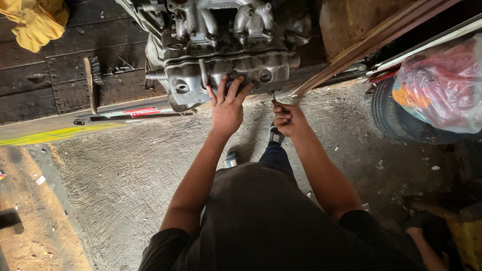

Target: The person uses a wrench to loosen and remove bolts from a car engine block resting on a wooden workbench. After removing the bolts, the person lifts and removes a metal engine cover from the block.

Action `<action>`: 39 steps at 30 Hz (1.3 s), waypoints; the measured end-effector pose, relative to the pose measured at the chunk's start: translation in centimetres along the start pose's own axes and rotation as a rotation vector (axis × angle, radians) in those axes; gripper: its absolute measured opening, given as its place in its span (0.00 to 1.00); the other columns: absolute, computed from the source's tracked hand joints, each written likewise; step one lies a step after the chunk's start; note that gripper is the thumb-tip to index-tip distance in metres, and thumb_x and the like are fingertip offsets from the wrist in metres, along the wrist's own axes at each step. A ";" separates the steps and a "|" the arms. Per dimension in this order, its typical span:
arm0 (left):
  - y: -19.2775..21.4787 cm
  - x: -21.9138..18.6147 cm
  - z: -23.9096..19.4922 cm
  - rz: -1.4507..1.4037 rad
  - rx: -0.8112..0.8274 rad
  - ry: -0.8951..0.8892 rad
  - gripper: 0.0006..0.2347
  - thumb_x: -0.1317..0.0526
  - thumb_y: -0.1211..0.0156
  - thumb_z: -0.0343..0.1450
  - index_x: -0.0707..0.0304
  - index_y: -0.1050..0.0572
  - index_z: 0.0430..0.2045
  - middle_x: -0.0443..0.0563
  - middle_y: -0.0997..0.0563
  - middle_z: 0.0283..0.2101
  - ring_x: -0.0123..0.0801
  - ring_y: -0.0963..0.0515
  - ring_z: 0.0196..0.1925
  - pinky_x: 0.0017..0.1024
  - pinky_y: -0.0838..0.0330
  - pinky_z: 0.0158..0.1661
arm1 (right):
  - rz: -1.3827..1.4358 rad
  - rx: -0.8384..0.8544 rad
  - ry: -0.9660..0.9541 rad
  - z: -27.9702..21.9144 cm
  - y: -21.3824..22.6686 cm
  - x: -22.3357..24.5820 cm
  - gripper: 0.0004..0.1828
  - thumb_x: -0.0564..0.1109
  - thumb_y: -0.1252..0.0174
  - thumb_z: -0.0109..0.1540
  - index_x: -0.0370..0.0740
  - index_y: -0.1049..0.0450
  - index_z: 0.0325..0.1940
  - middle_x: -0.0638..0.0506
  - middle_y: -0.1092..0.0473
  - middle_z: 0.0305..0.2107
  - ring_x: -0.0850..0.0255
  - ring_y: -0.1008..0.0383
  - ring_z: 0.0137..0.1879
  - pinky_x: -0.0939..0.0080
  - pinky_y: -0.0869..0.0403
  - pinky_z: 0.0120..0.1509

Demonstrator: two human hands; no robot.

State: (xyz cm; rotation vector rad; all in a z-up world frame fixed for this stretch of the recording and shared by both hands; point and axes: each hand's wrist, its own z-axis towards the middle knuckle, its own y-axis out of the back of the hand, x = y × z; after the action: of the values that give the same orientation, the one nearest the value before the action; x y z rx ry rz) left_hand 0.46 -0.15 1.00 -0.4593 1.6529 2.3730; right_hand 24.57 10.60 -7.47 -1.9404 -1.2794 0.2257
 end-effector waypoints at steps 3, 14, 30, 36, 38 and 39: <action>0.0 0.1 0.0 -0.003 -0.009 -0.005 0.28 0.71 0.47 0.69 0.41 0.29 0.65 0.44 0.39 0.72 0.51 0.50 0.78 0.74 0.68 0.70 | 0.051 -0.006 -0.015 -0.2 -0.6 0.2 0.13 0.41 0.57 0.72 0.28 0.29 0.46 0.54 0.32 0.23 0.76 0.44 0.16 0.75 0.43 0.21; 0.7 0.1 0.0 -0.084 0.011 -0.008 0.27 0.60 0.41 0.70 0.44 0.34 0.68 0.45 0.39 0.73 0.53 0.51 0.78 0.74 0.70 0.69 | -1.577 -0.365 0.858 -2.1 -3.5 -0.6 0.07 0.40 0.43 0.66 0.31 0.25 0.43 0.43 0.26 0.30 0.56 0.28 0.28 0.53 0.29 0.31; 1.0 -0.1 0.0 -0.077 0.015 -0.004 0.25 0.58 0.42 0.72 0.45 0.34 0.68 0.45 0.39 0.72 0.52 0.52 0.78 0.73 0.71 0.70 | -0.285 -0.100 0.020 -1.4 -1.1 0.4 0.06 0.45 0.49 0.70 0.43 0.31 0.40 0.55 0.33 0.21 0.72 0.46 0.16 0.68 0.47 0.23; 1.1 -0.2 0.0 -0.065 0.012 -0.002 0.26 0.58 0.42 0.72 0.44 0.34 0.68 0.45 0.39 0.73 0.52 0.52 0.78 0.73 0.70 0.70 | -0.106 0.036 -0.067 0.3 0.8 0.8 0.09 0.44 0.51 0.71 0.37 0.28 0.42 0.56 0.33 0.21 0.74 0.46 0.16 0.72 0.46 0.22; 1.1 -0.2 0.0 -0.067 0.011 -0.003 0.26 0.58 0.41 0.72 0.44 0.34 0.68 0.45 0.39 0.73 0.52 0.52 0.78 0.73 0.70 0.70 | -0.104 0.029 -0.070 0.3 0.7 1.0 0.10 0.44 0.52 0.71 0.36 0.28 0.42 0.57 0.33 0.20 0.74 0.46 0.15 0.72 0.46 0.21; 1.1 -0.2 0.0 -0.068 0.012 -0.002 0.26 0.59 0.41 0.71 0.44 0.34 0.68 0.44 0.39 0.73 0.52 0.51 0.78 0.73 0.70 0.70 | -0.104 0.025 -0.072 0.2 0.5 1.1 0.11 0.44 0.53 0.71 0.36 0.28 0.42 0.57 0.33 0.20 0.74 0.47 0.15 0.73 0.46 0.21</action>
State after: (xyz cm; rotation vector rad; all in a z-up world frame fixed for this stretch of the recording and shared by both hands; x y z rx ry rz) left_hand 0.24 -0.49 2.05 -0.5022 1.6234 2.3131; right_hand 25.27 11.51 -7.66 -1.8537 -1.4132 0.2595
